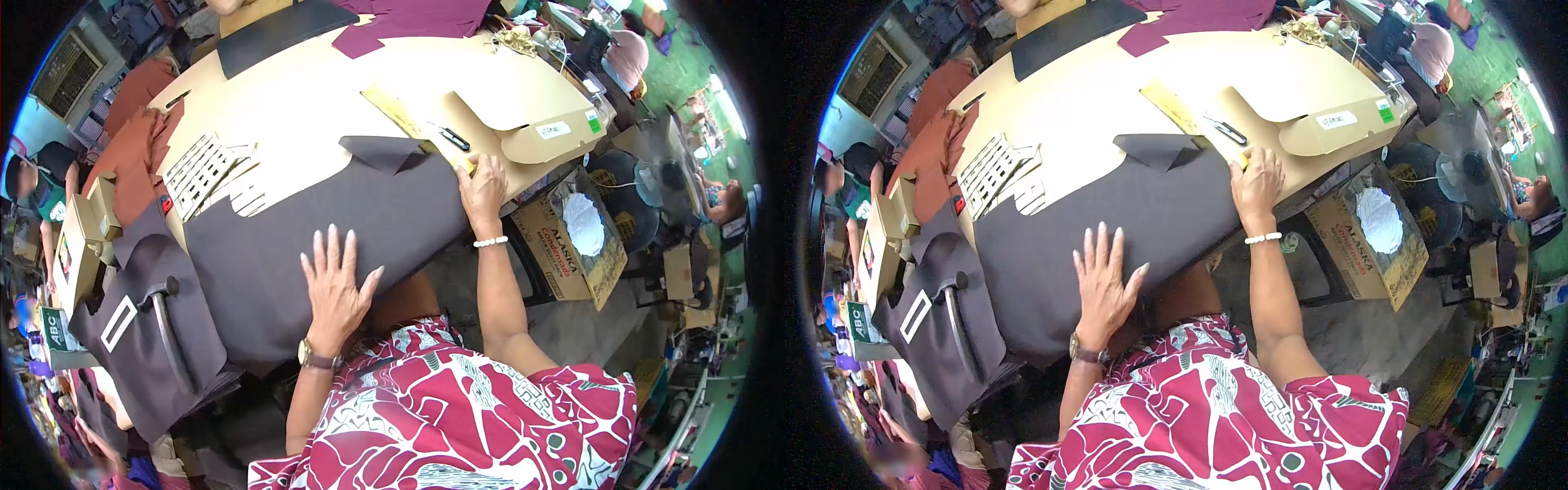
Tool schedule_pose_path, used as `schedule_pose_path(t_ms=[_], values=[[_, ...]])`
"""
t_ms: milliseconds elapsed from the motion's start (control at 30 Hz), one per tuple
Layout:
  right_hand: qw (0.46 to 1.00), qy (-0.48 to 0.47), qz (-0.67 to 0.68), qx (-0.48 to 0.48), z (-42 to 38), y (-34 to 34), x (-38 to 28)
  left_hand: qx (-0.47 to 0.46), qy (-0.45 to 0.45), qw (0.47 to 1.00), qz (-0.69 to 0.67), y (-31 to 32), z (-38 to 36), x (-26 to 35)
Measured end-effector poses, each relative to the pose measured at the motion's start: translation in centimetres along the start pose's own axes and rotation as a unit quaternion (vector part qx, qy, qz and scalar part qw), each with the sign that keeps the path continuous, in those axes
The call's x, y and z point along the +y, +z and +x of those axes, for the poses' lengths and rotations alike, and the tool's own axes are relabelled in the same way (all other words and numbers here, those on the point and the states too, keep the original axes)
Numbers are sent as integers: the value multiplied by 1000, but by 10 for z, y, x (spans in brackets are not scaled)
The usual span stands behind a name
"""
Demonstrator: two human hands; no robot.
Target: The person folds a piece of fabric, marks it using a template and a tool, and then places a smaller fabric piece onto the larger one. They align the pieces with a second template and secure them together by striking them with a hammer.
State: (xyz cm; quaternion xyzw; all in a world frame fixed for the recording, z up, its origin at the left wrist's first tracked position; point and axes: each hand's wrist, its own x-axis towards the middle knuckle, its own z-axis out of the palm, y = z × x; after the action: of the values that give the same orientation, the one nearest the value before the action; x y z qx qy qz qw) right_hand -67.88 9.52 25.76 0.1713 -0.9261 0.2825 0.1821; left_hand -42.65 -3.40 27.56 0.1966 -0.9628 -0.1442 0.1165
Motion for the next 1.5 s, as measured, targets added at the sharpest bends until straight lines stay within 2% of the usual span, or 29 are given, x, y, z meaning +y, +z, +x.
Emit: schedule_pose_path(t_ms=[100, 167, 233, 333, 367, 400, 433, 467, 533, 567, 667, 700, 733, 800, 867, 933, 1033, 1133, 1200, 1400, 1500], values=[[977, 82, 184, -76, 22, -7, -10, -6, 14, 1000, 11, 12, 8, 2], [970, -51, 237, 36, 45, 10, -2, -4, 14, 1000, 13, 16, 8, 2], [955, -91, 264, 104, 78, 6, -17, 16, 13, 1000, 18, 19, 9, 5], [943, -120, 277, 138, 105, -38, -66, 33, -2, 999, 37, 26, 9, 11], [894, -229, 316, 220, 120, -37, -73, 38, -8, 999, 38, 29, 10, 14], [893, -226, 328, 210, 122, -49, -83, 45, -10, 998, 39, 31, 10, 16], [842, -278, 421, 193, 128, -55, -86, 47, -11, 998, 33, 33, 9, 16], [852, -207, 439, 195, 115, -73, -108, 50, -9, 998, 26, 36, 9, 16], [796, -163, 556, 176, 109, -84, -118, 53, -7, 998, 14, 38, 9, 16], [763, -220, 585, 166, 107, -81, -116, 52, -7, 999, 10, 38, 8, 16], [738, -77, 669, 27, 79, -73, -116, 47, -16, 999, 6, 37, 8, 19], [733, -112, 671, 14, 70, -60, -116, 52, -18, 999, 2, 38, 8, 21], [717, -32, 694, -52, 55, -52, -117, 57, -19, 998, -2, 39, 8, 22], [753, -6, 650, -101, 38, -18, -104, 77, 1, 996, -36, 34, 6, 22], [888, -41, 440, -123, 25, 20, -78, 113, 31, 989, -93, 34, 3, 19], [957, -77, 255, -114, 7, 20, -64, 140, 57, 986, -73, 16, -4, 15], [967, -68, 212, -126, -8, 15, -52, 169, -18, 985, -22, -7, -15, -7], [966, -88, 207, -127, -20, 20, -42, 135, -158, 975, 80, -12, -26, -46], [965, -117, 201, -117, -23, 24, -37, 104, -235, 962, 96, -11, -38, -68], [963, -150, 193, -112, -23, 25, -31, 78, -236, 962, 113, -10, -61, -61], [965, -152, 184, -108, -24, 22, -36, 119, -222, 963, 94, -9, -59, -63]])
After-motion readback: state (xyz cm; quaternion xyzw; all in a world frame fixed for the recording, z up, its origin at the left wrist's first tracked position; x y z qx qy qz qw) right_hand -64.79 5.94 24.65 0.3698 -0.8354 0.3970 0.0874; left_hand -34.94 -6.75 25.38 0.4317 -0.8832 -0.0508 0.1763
